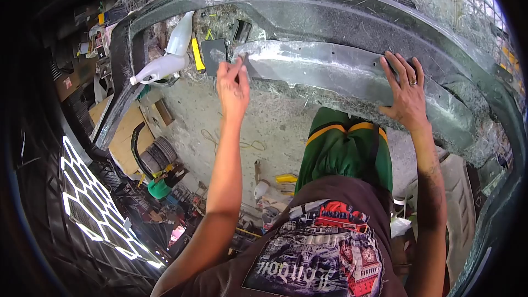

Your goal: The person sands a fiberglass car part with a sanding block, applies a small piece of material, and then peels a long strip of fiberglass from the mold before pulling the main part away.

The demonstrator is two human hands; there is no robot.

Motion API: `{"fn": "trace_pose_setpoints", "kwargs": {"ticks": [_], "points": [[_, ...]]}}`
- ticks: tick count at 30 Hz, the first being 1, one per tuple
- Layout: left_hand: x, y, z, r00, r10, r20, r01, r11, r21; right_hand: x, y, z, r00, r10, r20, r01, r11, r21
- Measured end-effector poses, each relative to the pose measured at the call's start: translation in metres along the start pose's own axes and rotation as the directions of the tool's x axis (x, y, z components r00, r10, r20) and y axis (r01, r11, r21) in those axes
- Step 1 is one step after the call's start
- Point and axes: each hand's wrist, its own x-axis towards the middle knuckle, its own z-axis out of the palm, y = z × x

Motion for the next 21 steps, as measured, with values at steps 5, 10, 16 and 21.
{"fn": "trace_pose_setpoints", "kwargs": {"ticks": [5, 10, 16, 21], "points": [[0.019, -0.018, 0.027, 0.987, 0.08, -0.141, -0.069, 0.994, 0.08, 0.002, 0.0, -0.003, 0.998, -0.011, -0.062, 0.01, 1.0, -0.007], [-0.008, 0.02, 0.034, 0.982, 0.131, -0.138, -0.128, 0.991, 0.033, -0.001, -0.002, -0.004, 1.0, 0.005, -0.009, -0.005, 1.0, 0.015], [-0.022, 0.057, 0.06, 0.972, -0.04, -0.233, 0.009, 0.991, -0.131, -0.002, -0.003, -0.006, 1.0, 0.015, 0.006, -0.015, 1.0, 0.023], [-0.013, 0.04, 0.05, 0.977, 0.008, -0.213, -0.004, 1.0, 0.019, -0.005, -0.002, -0.003, 1.0, -0.003, -0.015, 0.004, 0.999, 0.034]]}}
